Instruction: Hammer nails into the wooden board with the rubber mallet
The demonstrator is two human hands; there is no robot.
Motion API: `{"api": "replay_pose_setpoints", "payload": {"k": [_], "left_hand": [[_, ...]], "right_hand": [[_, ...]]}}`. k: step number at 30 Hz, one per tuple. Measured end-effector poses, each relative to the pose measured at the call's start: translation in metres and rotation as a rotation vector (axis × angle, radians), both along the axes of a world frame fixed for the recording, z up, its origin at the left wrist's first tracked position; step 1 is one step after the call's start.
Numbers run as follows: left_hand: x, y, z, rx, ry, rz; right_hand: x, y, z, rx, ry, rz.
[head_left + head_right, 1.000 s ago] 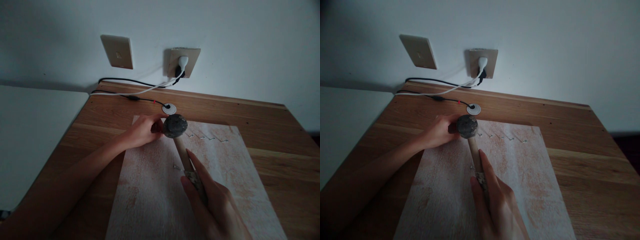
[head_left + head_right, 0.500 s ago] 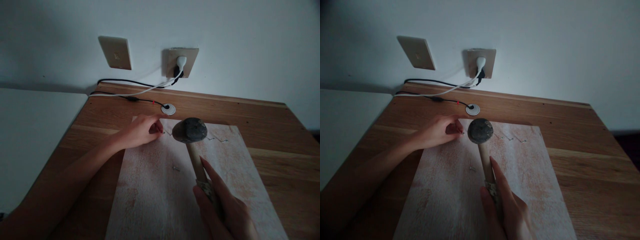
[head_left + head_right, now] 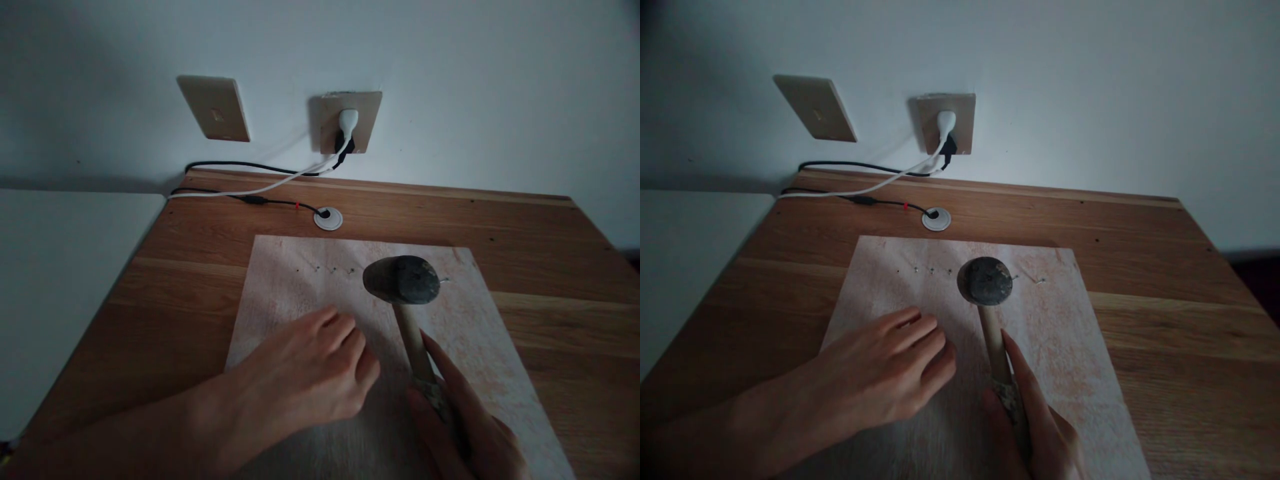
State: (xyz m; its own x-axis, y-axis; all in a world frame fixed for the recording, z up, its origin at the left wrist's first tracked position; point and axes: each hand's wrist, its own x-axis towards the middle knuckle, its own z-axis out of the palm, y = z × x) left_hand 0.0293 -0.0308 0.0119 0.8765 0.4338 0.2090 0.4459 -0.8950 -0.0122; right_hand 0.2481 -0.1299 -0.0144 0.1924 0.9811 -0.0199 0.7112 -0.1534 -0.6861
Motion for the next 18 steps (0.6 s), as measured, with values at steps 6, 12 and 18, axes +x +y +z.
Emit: {"api": "replay_pose_setpoints", "payload": {"k": [6,12,18], "left_hand": [[-0.018,0.010,0.005,-0.029,-0.042,-0.061],[-0.071,0.051,0.002,-0.287,-0.328,0.203],[-0.088,0.071,-0.008,-0.355,-0.381,0.310]], "right_hand": [[0.005,0.000,-0.004,-0.003,0.067,0.023],[0.009,0.001,-0.005,0.001,0.132,0.066],[0.011,0.001,-0.002,-0.002,0.134,0.079]]}}
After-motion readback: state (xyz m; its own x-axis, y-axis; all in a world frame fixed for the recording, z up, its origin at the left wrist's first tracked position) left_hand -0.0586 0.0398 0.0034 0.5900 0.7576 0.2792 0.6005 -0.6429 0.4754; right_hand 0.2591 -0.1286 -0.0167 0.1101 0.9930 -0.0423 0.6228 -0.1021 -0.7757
